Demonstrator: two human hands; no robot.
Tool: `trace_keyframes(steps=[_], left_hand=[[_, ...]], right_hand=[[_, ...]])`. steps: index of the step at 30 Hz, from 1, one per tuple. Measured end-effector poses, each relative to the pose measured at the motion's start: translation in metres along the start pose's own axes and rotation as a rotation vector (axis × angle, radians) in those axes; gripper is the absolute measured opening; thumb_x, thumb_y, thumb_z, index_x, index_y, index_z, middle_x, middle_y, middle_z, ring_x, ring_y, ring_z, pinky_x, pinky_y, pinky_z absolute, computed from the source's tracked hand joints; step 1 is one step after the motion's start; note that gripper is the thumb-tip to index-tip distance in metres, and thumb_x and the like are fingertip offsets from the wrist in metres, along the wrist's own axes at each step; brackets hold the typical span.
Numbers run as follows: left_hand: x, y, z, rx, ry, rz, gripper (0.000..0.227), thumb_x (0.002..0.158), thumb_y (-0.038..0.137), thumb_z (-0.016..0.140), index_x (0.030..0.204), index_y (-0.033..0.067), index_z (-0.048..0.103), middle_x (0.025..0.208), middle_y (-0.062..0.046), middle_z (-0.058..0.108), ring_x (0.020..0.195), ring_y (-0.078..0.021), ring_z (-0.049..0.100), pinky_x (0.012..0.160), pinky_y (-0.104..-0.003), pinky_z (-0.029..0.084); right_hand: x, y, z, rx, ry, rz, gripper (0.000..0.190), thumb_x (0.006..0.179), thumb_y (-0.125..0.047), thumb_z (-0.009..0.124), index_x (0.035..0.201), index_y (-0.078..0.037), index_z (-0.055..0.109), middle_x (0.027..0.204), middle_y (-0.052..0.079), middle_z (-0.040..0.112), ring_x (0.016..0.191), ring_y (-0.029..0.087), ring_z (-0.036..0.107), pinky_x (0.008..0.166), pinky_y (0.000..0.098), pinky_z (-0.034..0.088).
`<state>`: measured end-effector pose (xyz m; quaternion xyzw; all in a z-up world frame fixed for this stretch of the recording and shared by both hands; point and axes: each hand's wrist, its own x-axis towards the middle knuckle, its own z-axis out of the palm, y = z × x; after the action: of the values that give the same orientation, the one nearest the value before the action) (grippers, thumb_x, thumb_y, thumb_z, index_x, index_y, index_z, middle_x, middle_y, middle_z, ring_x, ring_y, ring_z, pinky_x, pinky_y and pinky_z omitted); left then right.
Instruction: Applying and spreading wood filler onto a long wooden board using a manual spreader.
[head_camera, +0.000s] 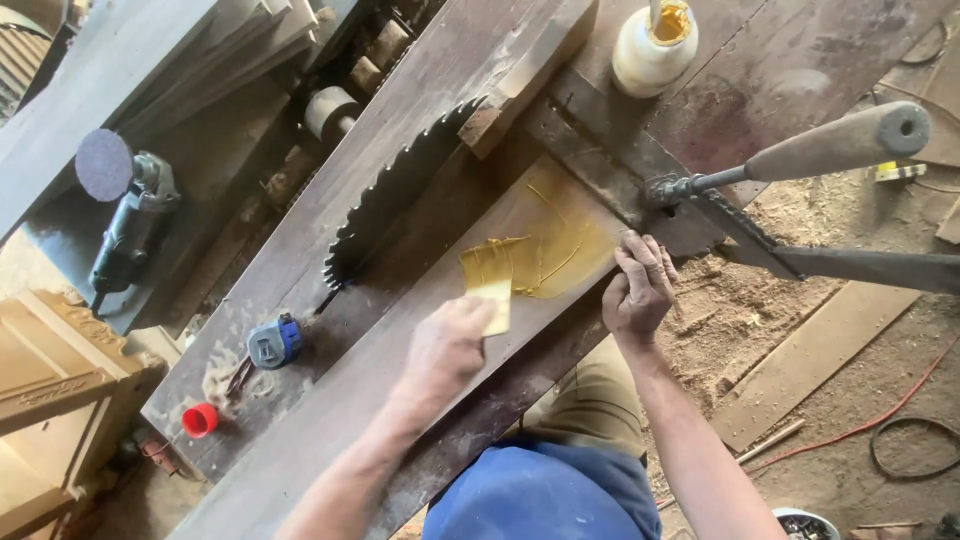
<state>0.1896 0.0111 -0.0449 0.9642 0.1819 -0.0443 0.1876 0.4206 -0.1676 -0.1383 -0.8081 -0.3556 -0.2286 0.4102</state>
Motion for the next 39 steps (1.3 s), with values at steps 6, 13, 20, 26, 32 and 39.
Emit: trace_keyframes(steps=[6,13,20,26,32,39], left_hand=[[0.062,-0.027,-0.038,-0.013,0.084,-0.127,0.03,0.086,0.019,0.057,0.112,0.0268,0.07,0.109,0.0,0.066,0.097,-0.0264,0.069,0.076,-0.038,0.059],[0.0,-0.002,-0.025,0.067,0.013,0.016,0.023,0.087,0.013,0.053,0.105,0.018,0.067,0.099,-0.006,0.063,0.088,-0.0312,0.068,0.068,-0.04,0.059],[-0.029,-0.018,-0.011,-0.018,0.063,-0.076,0.032,0.083,0.008,0.062,0.113,0.0173,0.071,0.114,-0.011,0.068,0.108,-0.0342,0.066,0.089,-0.043,0.058],[-0.043,-0.018,-0.016,-0.028,0.131,-0.08,0.036,0.083,0.005,0.057,0.116,0.015,0.068,0.109,-0.011,0.067,0.103,-0.0334,0.067,0.088,-0.041,0.057],[-0.032,-0.026,-0.005,0.114,0.231,-0.154,0.031,0.084,0.01,0.059,0.112,0.0158,0.071,0.105,-0.008,0.067,0.096,-0.0291,0.068,0.083,-0.037,0.058],[-0.038,-0.036,0.013,0.139,0.258,-0.19,0.036,0.083,0.008,0.059,0.117,0.0138,0.071,0.112,-0.012,0.068,0.102,-0.0326,0.068,0.088,-0.04,0.059]], right_hand=[[-0.006,0.003,0.003,-0.023,-0.015,0.016,0.029,0.088,0.004,0.056,0.097,-0.011,0.079,0.121,0.005,0.078,0.114,0.027,0.072,0.106,0.0411,0.047],[-0.005,0.0,0.001,-0.012,0.008,0.029,0.03,0.087,0.004,0.056,0.096,-0.011,0.081,0.12,0.005,0.079,0.114,0.027,0.072,0.106,0.0385,0.046],[-0.011,0.009,0.006,-0.007,0.005,-0.006,0.031,0.086,0.004,0.056,0.096,-0.01,0.081,0.121,0.006,0.079,0.115,0.027,0.072,0.107,0.0394,0.046],[-0.006,0.006,0.006,0.018,0.01,-0.011,0.03,0.089,0.005,0.056,0.098,-0.009,0.081,0.122,0.008,0.078,0.116,0.028,0.071,0.107,0.04,0.044],[-0.006,0.005,0.004,0.017,0.007,-0.015,0.031,0.087,0.005,0.055,0.098,-0.008,0.081,0.121,0.008,0.079,0.115,0.029,0.071,0.106,0.0404,0.045],[-0.004,0.005,0.004,0.033,0.017,-0.019,0.03,0.086,0.005,0.056,0.096,-0.008,0.081,0.12,0.008,0.079,0.114,0.029,0.072,0.106,0.0399,0.046]])
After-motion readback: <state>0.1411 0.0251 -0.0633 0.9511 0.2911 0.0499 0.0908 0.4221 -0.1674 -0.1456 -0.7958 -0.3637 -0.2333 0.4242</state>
